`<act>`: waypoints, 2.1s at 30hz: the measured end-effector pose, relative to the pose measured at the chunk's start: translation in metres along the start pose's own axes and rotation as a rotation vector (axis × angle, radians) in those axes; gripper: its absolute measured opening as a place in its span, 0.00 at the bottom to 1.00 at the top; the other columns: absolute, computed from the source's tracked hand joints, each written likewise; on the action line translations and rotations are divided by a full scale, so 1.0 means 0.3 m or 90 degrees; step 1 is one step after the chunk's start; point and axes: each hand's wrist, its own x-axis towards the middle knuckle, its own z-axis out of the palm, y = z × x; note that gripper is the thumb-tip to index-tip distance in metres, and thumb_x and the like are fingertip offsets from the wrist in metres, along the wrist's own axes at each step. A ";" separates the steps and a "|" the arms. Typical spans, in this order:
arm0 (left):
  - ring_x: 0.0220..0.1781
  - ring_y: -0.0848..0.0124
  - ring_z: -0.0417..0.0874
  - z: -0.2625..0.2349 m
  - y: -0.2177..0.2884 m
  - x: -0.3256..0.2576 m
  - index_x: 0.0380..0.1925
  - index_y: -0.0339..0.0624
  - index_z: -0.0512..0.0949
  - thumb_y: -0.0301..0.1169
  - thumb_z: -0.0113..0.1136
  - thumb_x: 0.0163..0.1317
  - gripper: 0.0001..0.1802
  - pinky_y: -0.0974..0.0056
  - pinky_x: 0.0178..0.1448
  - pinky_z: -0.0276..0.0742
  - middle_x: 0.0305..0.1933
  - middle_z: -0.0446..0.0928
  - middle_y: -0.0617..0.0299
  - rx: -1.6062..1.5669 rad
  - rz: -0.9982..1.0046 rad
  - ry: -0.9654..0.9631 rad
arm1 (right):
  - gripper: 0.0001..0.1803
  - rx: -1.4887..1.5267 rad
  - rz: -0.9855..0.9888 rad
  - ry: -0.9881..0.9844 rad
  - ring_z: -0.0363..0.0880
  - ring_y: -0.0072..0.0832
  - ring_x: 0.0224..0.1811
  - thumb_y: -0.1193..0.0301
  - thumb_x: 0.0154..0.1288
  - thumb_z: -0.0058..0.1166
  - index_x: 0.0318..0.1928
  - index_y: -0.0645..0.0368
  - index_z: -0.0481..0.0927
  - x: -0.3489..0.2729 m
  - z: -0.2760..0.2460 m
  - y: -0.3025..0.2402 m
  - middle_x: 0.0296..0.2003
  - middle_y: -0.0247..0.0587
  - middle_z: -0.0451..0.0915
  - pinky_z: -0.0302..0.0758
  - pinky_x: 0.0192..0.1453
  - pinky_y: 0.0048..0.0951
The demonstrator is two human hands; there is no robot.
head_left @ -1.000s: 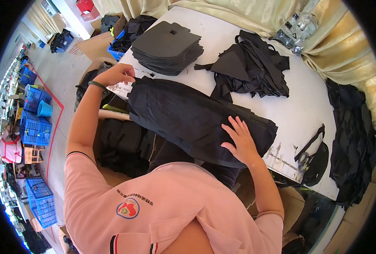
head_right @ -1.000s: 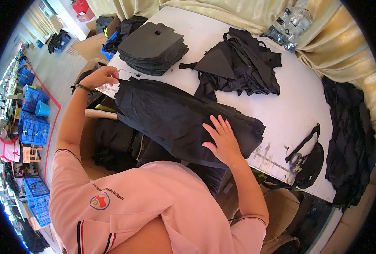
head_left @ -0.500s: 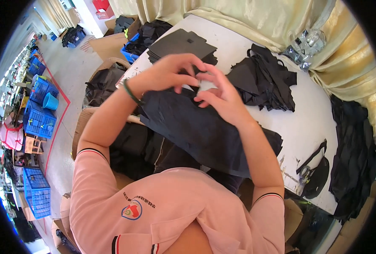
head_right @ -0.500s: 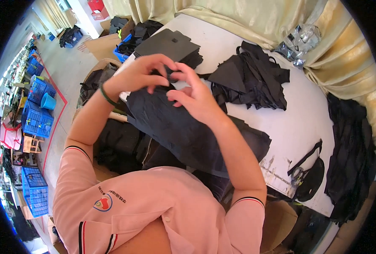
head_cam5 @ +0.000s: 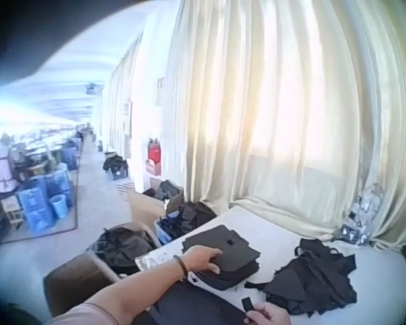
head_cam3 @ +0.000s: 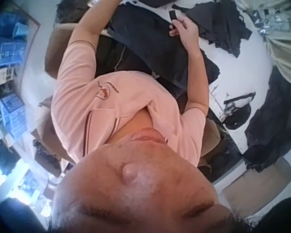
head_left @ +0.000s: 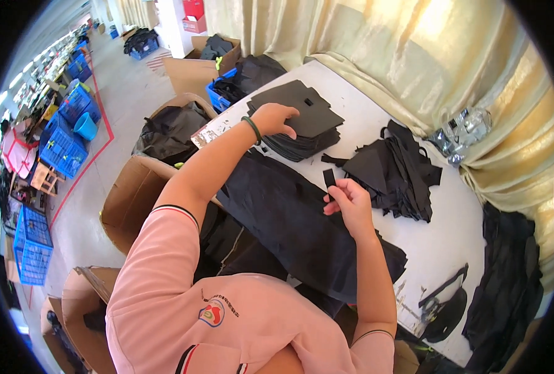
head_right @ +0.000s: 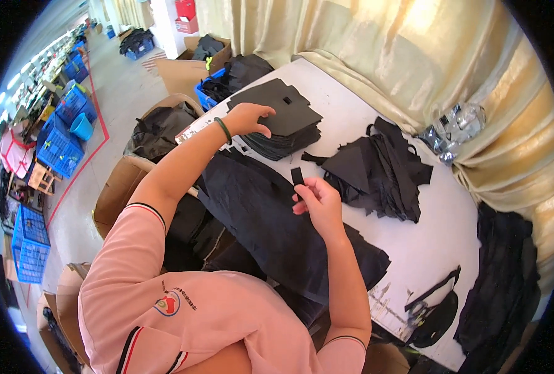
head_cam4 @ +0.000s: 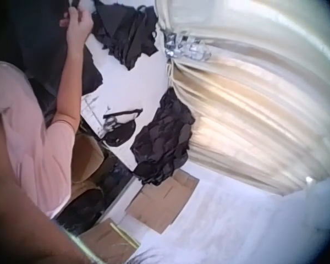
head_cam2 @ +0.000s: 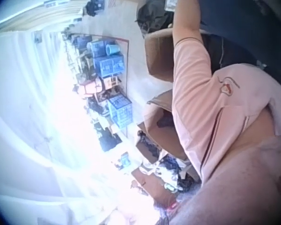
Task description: The recorder is inspecting, sorting, and arranging various black fabric components on a workbench.
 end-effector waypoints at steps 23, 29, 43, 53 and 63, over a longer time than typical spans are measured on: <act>0.28 0.64 0.83 -0.288 0.522 -0.377 0.50 0.34 0.79 0.18 0.54 0.56 0.19 0.65 0.34 0.76 0.30 0.79 0.52 -0.258 0.153 0.194 | 0.04 -0.086 -0.225 0.289 0.64 0.09 0.22 0.75 0.64 0.61 0.35 0.64 0.81 0.032 -0.028 0.023 0.25 0.26 0.77 0.62 0.25 0.17; 0.47 0.63 0.81 -0.304 0.528 -0.365 0.62 0.40 0.73 0.38 0.69 0.60 0.31 0.62 0.52 0.74 0.52 0.79 0.54 -0.560 0.268 -0.232 | 0.05 0.097 -0.226 0.166 0.71 0.12 0.26 0.76 0.64 0.60 0.41 0.61 0.82 -0.018 -0.028 0.014 0.30 0.26 0.79 0.69 0.31 0.17; 0.35 0.60 0.79 -0.097 0.661 -0.246 0.34 0.46 0.76 0.26 0.66 0.48 0.12 0.58 0.40 0.72 0.33 0.76 0.61 -0.043 0.344 0.124 | 0.18 0.106 0.084 -0.220 0.76 0.18 0.46 0.64 0.70 0.57 0.56 0.59 0.77 -0.130 -0.114 -0.147 0.45 0.31 0.79 0.73 0.54 0.23; 0.27 0.76 0.76 -0.288 0.318 -0.349 0.33 0.43 0.75 0.28 0.56 0.61 0.02 0.70 0.34 0.71 0.28 0.72 0.69 -0.858 -0.246 0.227 | 0.26 -0.239 0.052 -0.022 0.75 0.22 0.37 0.82 0.62 0.55 0.61 0.56 0.74 -0.205 -0.372 0.095 0.38 0.34 0.79 0.74 0.47 0.26; 0.49 0.56 0.79 -0.096 0.035 -0.382 0.48 0.39 0.74 0.37 0.68 0.55 0.23 0.54 0.55 0.74 0.44 0.78 0.52 0.254 -0.098 0.164 | 0.26 -0.451 0.175 0.032 0.82 0.42 0.45 0.79 0.62 0.58 0.62 0.55 0.73 -0.318 -0.406 0.095 0.44 0.54 0.82 0.75 0.52 0.35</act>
